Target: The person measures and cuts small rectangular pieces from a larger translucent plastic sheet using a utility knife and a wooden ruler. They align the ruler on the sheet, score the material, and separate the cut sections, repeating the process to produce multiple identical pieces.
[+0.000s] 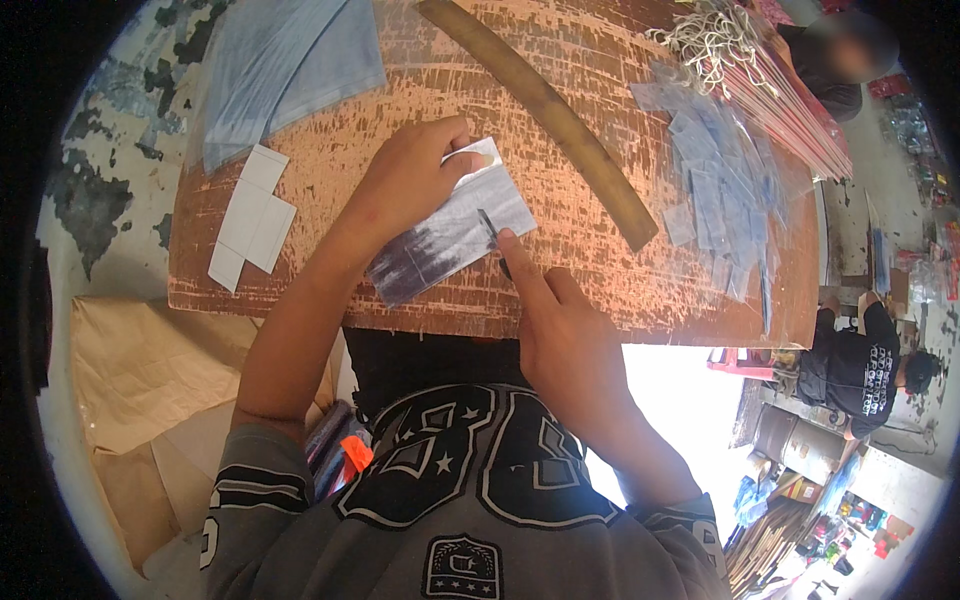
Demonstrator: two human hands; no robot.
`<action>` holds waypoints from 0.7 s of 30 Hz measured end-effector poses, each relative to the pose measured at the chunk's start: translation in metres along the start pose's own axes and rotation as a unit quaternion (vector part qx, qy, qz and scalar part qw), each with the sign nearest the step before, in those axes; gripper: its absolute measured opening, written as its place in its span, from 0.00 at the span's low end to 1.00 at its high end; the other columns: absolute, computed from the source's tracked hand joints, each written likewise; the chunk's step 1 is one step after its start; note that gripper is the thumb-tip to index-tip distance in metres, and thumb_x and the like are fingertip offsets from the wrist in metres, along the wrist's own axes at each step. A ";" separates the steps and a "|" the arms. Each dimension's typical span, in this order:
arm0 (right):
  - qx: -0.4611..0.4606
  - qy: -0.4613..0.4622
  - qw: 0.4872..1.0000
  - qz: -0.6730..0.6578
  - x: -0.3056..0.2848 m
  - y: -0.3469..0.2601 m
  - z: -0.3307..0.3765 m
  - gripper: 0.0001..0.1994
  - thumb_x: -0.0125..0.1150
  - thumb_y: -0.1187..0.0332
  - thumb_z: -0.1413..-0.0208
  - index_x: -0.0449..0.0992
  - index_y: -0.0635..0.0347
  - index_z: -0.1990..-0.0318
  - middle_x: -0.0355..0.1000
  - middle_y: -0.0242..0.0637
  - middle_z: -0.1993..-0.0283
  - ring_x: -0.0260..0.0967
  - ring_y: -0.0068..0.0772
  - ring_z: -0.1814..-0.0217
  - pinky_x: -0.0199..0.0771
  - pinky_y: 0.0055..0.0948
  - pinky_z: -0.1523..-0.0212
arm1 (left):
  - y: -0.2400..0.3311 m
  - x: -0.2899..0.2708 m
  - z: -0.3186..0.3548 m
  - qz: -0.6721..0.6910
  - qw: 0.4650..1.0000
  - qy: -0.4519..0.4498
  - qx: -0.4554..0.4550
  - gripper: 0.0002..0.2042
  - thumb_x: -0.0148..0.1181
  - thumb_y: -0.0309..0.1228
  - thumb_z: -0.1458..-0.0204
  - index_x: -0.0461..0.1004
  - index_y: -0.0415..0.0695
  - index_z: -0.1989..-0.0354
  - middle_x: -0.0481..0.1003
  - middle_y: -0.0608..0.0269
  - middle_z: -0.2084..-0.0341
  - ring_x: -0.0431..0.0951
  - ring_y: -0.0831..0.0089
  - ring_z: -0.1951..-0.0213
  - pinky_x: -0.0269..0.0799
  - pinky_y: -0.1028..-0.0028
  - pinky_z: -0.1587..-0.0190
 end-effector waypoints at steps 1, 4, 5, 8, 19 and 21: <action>0.009 -0.004 1.000 -0.004 -0.001 -0.001 -0.001 0.37 0.55 0.83 0.37 0.65 0.46 0.21 0.77 0.52 0.55 0.79 0.60 0.60 0.79 0.52 0.59 | 0.000 0.000 0.000 -0.002 1.000 0.002 0.002 0.13 0.69 0.35 0.39 0.75 0.37 0.65 0.79 0.45 0.71 0.79 0.45 0.66 0.72 0.54 0.60; 0.018 -0.007 1.000 -0.016 -0.002 -0.001 0.000 0.36 0.54 0.84 0.37 0.66 0.48 0.21 0.79 0.54 0.53 0.79 0.61 0.59 0.78 0.51 0.57 | 0.001 -0.001 0.001 -0.003 1.000 0.005 0.005 0.13 0.69 0.35 0.39 0.75 0.36 0.65 0.79 0.45 0.71 0.79 0.45 0.66 0.71 0.54 0.60; 0.017 -0.006 1.000 -0.020 -0.003 -0.001 0.000 0.36 0.54 0.84 0.37 0.67 0.48 0.21 0.79 0.54 0.53 0.79 0.60 0.59 0.78 0.51 0.57 | 0.002 -0.001 0.001 -0.001 1.000 0.007 0.005 0.13 0.69 0.35 0.39 0.75 0.36 0.65 0.79 0.45 0.71 0.79 0.45 0.66 0.71 0.54 0.60; -0.012 0.002 1.000 -0.008 0.000 0.000 0.000 0.39 0.57 0.81 0.38 0.61 0.42 0.19 0.73 0.47 0.57 0.78 0.57 0.64 0.80 0.53 0.63 | 0.001 -0.001 0.001 0.000 1.000 0.006 0.006 0.13 0.68 0.35 0.39 0.75 0.36 0.65 0.79 0.45 0.71 0.79 0.45 0.66 0.71 0.54 0.60; -0.006 0.001 1.000 0.012 0.001 -0.002 0.001 0.40 0.57 0.81 0.38 0.60 0.41 0.18 0.72 0.48 0.58 0.78 0.57 0.66 0.79 0.53 0.64 | 0.000 0.000 0.000 -0.002 1.000 -0.003 -0.001 0.14 0.68 0.36 0.39 0.75 0.37 0.64 0.79 0.45 0.70 0.79 0.44 0.65 0.72 0.53 0.60; 0.002 0.000 1.000 0.018 0.001 -0.003 0.000 0.39 0.56 0.82 0.38 0.61 0.43 0.19 0.73 0.49 0.59 0.78 0.58 0.65 0.78 0.53 0.63 | 0.000 0.001 0.000 -0.007 1.000 -0.005 -0.001 0.14 0.68 0.36 0.39 0.75 0.37 0.64 0.80 0.44 0.70 0.80 0.44 0.65 0.72 0.53 0.60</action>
Point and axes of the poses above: each hand's wrist, its own z-axis away from the middle knuckle, its own x-axis out of the palm, y = z × x, the point moved 9 cm from there along -z, towards the middle knuckle
